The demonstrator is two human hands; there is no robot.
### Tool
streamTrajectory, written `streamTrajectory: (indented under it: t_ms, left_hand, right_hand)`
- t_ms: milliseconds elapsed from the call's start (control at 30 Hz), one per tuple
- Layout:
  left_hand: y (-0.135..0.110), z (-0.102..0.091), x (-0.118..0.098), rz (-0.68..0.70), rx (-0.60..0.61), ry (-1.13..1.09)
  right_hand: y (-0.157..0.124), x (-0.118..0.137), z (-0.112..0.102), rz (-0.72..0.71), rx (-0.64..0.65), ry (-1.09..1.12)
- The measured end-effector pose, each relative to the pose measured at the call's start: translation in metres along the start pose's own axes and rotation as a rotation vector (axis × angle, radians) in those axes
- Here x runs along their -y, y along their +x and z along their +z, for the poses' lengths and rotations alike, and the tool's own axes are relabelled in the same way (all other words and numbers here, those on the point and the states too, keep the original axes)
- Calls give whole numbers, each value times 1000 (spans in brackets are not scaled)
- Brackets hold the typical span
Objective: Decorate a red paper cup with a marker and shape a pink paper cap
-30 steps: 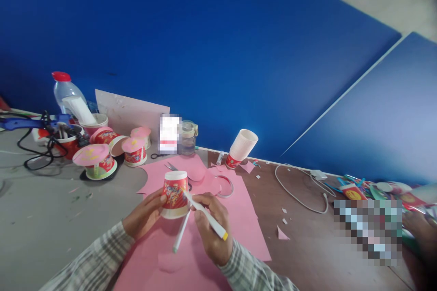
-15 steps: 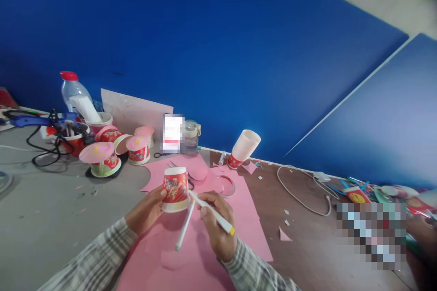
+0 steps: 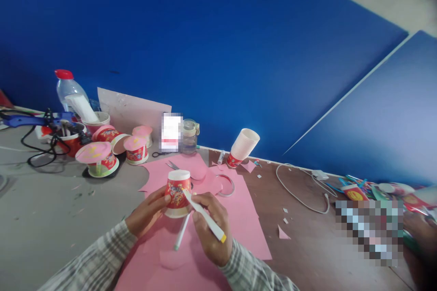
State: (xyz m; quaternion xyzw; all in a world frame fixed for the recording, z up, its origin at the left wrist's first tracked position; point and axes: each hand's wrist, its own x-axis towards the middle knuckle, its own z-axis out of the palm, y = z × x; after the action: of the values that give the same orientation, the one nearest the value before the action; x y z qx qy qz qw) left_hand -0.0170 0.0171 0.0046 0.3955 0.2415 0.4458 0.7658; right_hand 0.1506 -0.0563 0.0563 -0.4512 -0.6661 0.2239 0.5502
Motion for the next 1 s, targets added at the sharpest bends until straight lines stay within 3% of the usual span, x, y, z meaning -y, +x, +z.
streamTrajectory:
  t_ms: [600, 1000]
  left_hand:
    - [5, -8, -1, 31, -74, -93]
    - [1, 2, -1, 40, -41, 58]
  right_hand:
    - [0, -8, -1, 101, -64, -17]
    - [-1, 2, 1, -13, 5, -16]
